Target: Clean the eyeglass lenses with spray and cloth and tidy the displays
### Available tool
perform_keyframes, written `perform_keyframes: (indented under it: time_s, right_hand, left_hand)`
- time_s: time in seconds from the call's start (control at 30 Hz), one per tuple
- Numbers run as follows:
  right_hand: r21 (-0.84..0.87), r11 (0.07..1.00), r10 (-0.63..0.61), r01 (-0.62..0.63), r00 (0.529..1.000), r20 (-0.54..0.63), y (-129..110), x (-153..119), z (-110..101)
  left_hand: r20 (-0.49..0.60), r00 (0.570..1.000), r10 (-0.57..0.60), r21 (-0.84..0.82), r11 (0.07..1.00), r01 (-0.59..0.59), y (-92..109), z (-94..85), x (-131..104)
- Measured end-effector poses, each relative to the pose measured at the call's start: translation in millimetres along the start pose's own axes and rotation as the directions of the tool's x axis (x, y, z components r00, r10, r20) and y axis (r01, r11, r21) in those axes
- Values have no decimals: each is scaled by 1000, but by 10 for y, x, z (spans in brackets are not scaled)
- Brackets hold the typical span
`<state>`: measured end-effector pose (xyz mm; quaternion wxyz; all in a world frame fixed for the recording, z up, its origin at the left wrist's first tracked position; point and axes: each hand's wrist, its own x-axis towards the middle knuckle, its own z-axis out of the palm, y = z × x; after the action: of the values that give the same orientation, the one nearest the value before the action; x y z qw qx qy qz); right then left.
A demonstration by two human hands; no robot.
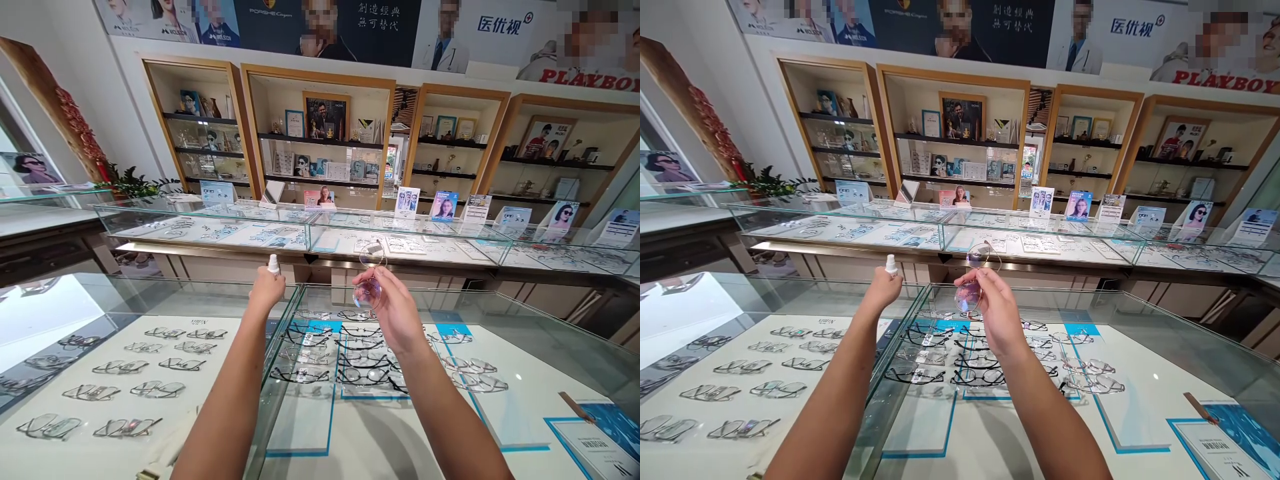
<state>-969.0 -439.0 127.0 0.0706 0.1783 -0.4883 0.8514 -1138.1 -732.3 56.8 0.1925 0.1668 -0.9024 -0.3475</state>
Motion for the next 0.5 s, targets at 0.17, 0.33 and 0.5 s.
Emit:
perform_keyframes:
  time_s: [0.17,0.33,0.5]
  right_hand:
    - [41,999,9,-8,1000,-4,3,-13,9]
    - [34,999,21,-21,1000,13,4,-13,12]
    - [40,999,30,-31,999,21,4,-15,11]
  left_hand:
    - [125,983,-134,200,974,108,-460,207,227]
    - [180,970,-161,277,955,107,-703,295,351]
    - [193,969,-157,293,951,96,-858,363,440]
